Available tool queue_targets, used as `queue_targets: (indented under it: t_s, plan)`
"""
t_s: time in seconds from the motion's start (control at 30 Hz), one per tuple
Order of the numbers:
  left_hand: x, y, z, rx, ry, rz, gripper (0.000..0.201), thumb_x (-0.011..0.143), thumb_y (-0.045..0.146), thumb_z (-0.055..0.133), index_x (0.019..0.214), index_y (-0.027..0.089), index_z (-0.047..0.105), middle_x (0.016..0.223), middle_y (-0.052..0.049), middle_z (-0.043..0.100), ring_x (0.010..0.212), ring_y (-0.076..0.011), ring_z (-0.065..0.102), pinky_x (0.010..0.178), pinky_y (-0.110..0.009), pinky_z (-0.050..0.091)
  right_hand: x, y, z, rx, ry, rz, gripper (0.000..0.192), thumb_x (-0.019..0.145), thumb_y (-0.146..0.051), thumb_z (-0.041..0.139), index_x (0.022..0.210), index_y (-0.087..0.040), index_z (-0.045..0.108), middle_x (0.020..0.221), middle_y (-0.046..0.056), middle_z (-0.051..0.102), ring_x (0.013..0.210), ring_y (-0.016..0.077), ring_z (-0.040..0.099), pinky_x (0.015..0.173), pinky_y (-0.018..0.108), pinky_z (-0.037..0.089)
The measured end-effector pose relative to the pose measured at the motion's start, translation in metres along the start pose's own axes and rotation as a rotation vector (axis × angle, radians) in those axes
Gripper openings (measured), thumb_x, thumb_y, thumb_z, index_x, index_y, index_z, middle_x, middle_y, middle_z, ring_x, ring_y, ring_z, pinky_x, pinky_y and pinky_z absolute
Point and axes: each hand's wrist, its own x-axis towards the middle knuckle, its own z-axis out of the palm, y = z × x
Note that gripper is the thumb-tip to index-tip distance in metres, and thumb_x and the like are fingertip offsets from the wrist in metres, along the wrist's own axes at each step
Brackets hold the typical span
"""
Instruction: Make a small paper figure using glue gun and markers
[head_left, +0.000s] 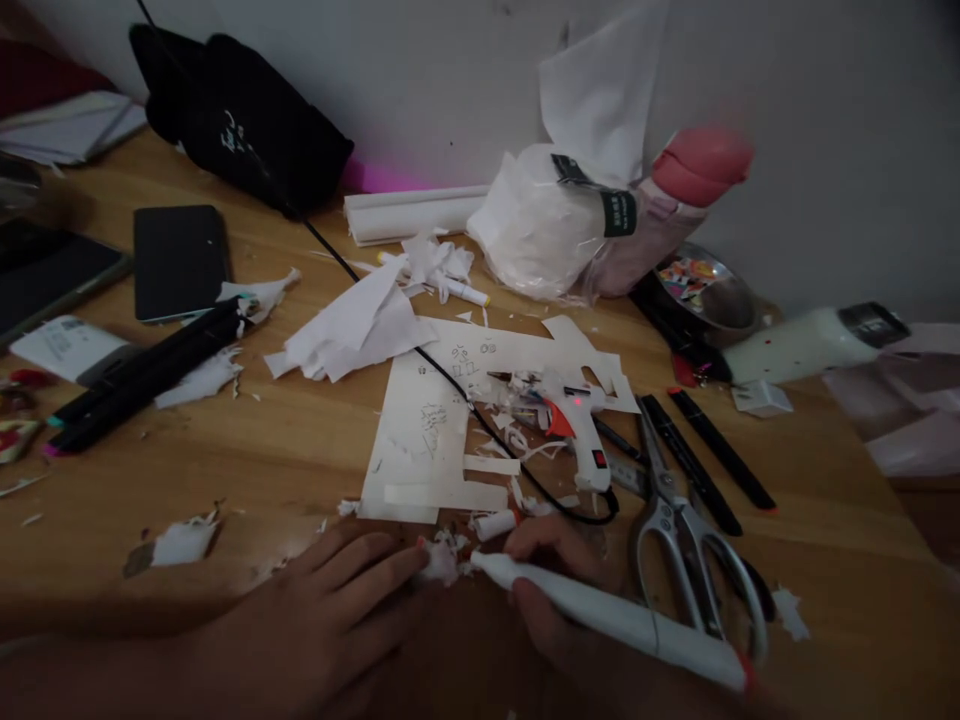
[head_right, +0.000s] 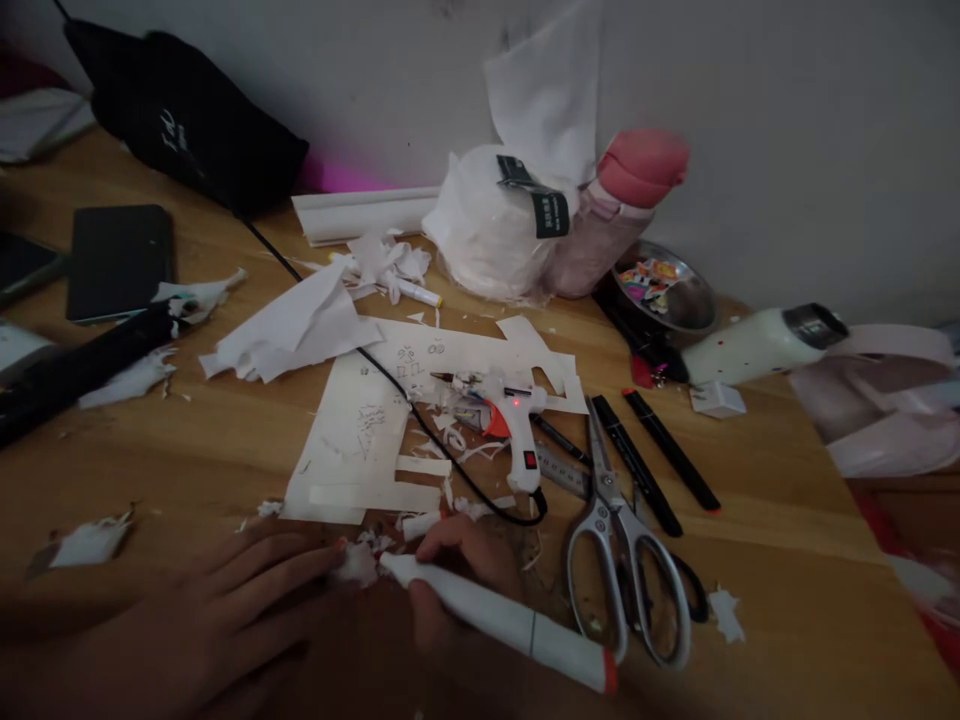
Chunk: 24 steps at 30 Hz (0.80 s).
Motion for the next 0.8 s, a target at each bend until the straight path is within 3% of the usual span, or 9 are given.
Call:
queue_targets:
  t_s: [0.17, 0.3, 0.5, 0.7, 0.8]
  plan:
    - [-0.001, -0.001, 0.0, 0.045, -0.054, 0.071, 0.02, 0.078, 0.038, 0.053, 0.091, 0.026, 0.062, 0.118, 0.006, 0.055, 0.103, -0.0181, 0.046, 0.096, -0.034, 0.021, 0.007, -0.005, 0.006, -0.005, -0.082, -0.025, 0.005, 0.066, -0.025, 0.054, 0.069, -0.022, 0.051, 0.053, -0.005, 0.053, 0.042, 0.0075, 0.046, 0.038, 0.017, 0.035]
    - [0.0, -0.005, -0.001, 0.051, -0.073, 0.087, 0.027, 0.078, 0.041, 0.051, 0.1, 0.027, 0.059, 0.117, 0.005, 0.056, 0.102, -0.0172, 0.046, 0.095, -0.032, 0.023, 0.008, -0.007, 0.005, -0.09, -0.065, -0.028, 0.007, 0.064, -0.019, 0.052, 0.071, -0.023, 0.052, 0.053, -0.006, 0.054, 0.043, 0.0065, 0.047, 0.04, 0.015, 0.037]
    - [0.001, -0.007, -0.001, 0.021, -0.097, 0.075, 0.028, 0.078, 0.038, 0.051, 0.102, 0.027, 0.059, 0.117, 0.002, 0.056, 0.105, -0.0183, 0.046, 0.095, -0.033, 0.024, 0.012, -0.009, -0.004, -0.175, -0.208, -0.108, 0.008, 0.064, -0.016, 0.054, 0.071, -0.02, 0.054, 0.058, -0.004, 0.058, 0.048, 0.0078, 0.052, 0.044, 0.015, 0.041]
    - [0.002, -0.007, -0.003, 0.03, -0.116, 0.074, 0.029, 0.078, 0.037, 0.052, 0.105, 0.027, 0.057, 0.117, 0.002, 0.056, 0.105, -0.0192, 0.046, 0.094, -0.034, 0.025, 0.009, -0.013, -0.001, -0.115, -0.127, 0.024, 0.004, 0.068, -0.022, 0.052, 0.071, -0.02, 0.053, 0.057, -0.004, 0.056, 0.046, 0.0081, 0.048, 0.042, 0.018, 0.036]
    - [0.002, -0.007, -0.003, 0.037, -0.118, 0.09, 0.027, 0.079, 0.037, 0.051, 0.103, 0.028, 0.058, 0.118, 0.002, 0.055, 0.105, -0.0182, 0.047, 0.094, -0.033, 0.026, 0.009, -0.015, -0.002, -0.146, -0.177, 0.015, 0.003, 0.067, -0.022, 0.052, 0.069, -0.02, 0.052, 0.056, -0.005, 0.055, 0.047, 0.007, 0.048, 0.045, 0.017, 0.037]
